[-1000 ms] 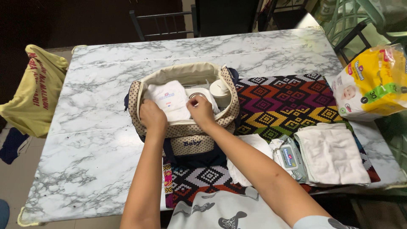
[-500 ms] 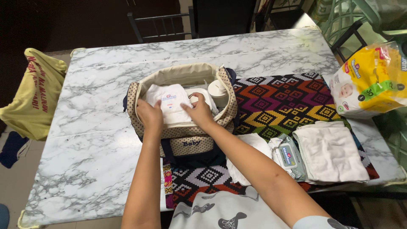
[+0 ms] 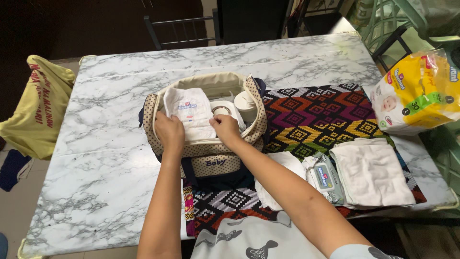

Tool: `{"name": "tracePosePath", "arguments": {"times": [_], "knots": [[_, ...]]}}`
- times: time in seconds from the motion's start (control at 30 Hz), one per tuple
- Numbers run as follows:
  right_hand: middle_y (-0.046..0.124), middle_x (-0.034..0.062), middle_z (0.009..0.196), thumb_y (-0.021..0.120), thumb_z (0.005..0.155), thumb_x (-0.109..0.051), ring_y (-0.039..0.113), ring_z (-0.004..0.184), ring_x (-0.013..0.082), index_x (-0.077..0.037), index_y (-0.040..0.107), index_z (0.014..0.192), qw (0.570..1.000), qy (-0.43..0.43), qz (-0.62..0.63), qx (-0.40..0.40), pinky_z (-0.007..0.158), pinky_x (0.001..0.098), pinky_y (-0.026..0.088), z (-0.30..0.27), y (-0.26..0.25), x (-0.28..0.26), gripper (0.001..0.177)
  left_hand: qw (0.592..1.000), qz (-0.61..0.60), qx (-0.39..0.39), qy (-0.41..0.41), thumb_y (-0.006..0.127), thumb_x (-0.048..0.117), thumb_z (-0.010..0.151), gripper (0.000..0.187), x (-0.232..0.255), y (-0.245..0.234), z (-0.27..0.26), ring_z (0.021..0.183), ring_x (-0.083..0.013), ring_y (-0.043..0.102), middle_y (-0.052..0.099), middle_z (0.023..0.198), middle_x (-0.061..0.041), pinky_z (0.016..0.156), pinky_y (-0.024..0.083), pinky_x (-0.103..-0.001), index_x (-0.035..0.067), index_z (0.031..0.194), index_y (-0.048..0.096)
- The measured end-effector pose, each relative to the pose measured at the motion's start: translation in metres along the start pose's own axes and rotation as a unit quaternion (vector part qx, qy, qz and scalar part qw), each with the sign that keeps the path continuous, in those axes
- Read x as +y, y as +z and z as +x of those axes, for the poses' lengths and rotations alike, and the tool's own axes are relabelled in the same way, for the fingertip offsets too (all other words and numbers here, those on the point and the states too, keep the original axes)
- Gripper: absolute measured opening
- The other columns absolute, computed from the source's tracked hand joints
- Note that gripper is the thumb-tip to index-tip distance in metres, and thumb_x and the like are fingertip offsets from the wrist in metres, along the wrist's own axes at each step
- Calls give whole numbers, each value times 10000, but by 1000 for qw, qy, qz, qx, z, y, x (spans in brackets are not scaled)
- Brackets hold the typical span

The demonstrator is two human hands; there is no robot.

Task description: The person unpacks a diaper bag on a table, removing folded cloths, baby wipes, diapers, and a pair of baby shoes one by one and placing them on the table. The person also removes a small container from the bag and sets it aside.

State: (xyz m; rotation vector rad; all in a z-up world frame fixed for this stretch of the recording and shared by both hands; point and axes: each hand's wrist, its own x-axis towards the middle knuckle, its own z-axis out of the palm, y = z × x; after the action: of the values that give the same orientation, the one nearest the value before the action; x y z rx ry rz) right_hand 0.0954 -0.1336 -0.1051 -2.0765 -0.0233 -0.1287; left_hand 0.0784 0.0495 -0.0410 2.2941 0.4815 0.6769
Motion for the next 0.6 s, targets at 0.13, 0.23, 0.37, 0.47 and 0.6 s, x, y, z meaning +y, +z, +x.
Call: {"name": "tracePosePath", "arguments": {"times": [0.13,0.23,0.37,0.47,0.6], "knots": [[769,158,953,778,852,-268,743,884,249,5,719,1121,1000,15,10,1,810,362,577,5,6,10,387,998,-54,-7,-44,672,76,935,265,3,1,2,938,-511,653,667,1003,-345,879,479,-534,-71,1098,524],[761,165,999,791,850,-299,737,927,251,12,697,1169,1000,8,3,-5,839,359,571,7,8,14,455,997,-65,27,9,780,79,782,433,4,-2,0,915,-488,664,681,994,-327,828,502,-505,-101,1105,555],[751,179,993,805,837,-336,728,908,275,16,675,1206,1000,3,-16,-9,820,368,564,4,5,11,526,997,-81,-4,10,793,77,802,309,3,-6,-3,851,-395,722,735,935,-246,802,540,-457,-22,1085,715],[751,180,992,788,852,-360,728,904,287,8,681,1208,1000,-10,-6,-13,813,377,562,3,1,5,524,996,-91,-18,-9,813,107,841,236,2,-6,1,780,-347,728,744,881,-218,763,542,-429,-7,1037,748],[749,146,971,766,868,-419,728,882,266,-2,683,1177,999,-8,46,-17,805,382,560,2,-4,-2,525,986,-167,-12,2,795,80,848,199,0,-6,4,736,-271,718,761,868,-185,723,535,-376,-13,1016,741]]}}
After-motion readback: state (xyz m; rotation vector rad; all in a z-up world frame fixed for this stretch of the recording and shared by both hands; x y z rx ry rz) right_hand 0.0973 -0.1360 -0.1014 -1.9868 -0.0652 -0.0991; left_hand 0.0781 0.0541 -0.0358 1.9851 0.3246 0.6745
